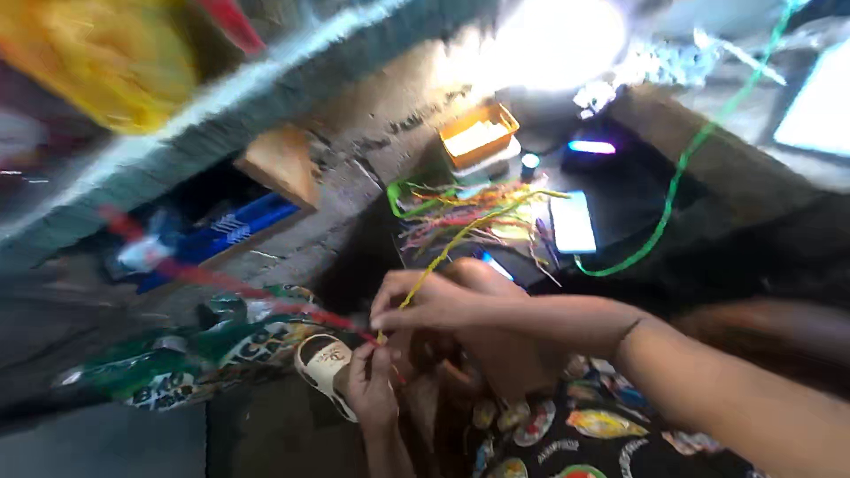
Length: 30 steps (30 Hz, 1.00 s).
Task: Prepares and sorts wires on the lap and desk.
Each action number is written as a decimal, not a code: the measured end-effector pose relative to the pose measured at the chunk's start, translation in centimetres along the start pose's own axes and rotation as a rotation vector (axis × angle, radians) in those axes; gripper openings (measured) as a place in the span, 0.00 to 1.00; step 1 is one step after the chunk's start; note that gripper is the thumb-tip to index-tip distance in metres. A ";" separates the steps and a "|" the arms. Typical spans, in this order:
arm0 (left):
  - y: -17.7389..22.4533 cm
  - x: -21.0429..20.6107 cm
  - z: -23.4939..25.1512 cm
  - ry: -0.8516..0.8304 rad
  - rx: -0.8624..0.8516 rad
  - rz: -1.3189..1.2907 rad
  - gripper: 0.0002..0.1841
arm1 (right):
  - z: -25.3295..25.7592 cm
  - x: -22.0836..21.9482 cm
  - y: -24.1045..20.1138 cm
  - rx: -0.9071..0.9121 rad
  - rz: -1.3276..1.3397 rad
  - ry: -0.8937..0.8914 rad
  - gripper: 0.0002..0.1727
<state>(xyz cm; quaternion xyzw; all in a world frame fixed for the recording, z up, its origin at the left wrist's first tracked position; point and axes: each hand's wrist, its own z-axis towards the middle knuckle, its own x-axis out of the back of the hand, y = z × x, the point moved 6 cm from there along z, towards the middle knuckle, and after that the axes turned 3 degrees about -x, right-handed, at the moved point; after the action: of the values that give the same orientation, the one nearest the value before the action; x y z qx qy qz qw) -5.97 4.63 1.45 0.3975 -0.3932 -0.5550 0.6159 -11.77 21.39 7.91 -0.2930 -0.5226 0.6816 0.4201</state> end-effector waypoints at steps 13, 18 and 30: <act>-5.6 -8.2 -2.8 -0.178 0.170 -0.024 0.08 | -22.3 30.6 17.6 -0.770 -0.833 1.018 0.24; -5.7 -9.1 -2.2 -0.191 0.125 -0.004 0.08 | -22.5 31.6 19.1 -0.884 -0.856 0.975 0.29; -6.1 -6.9 0.2 -0.154 0.457 -0.406 0.08 | -13.3 19.8 10.8 -0.254 -0.446 0.743 0.16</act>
<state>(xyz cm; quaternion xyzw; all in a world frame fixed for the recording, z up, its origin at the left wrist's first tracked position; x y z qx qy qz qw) -8.98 11.05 -4.41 0.5526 -0.4659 -0.5924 0.3559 -12.94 43.93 -5.43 -0.4471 -0.4663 0.3536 0.6765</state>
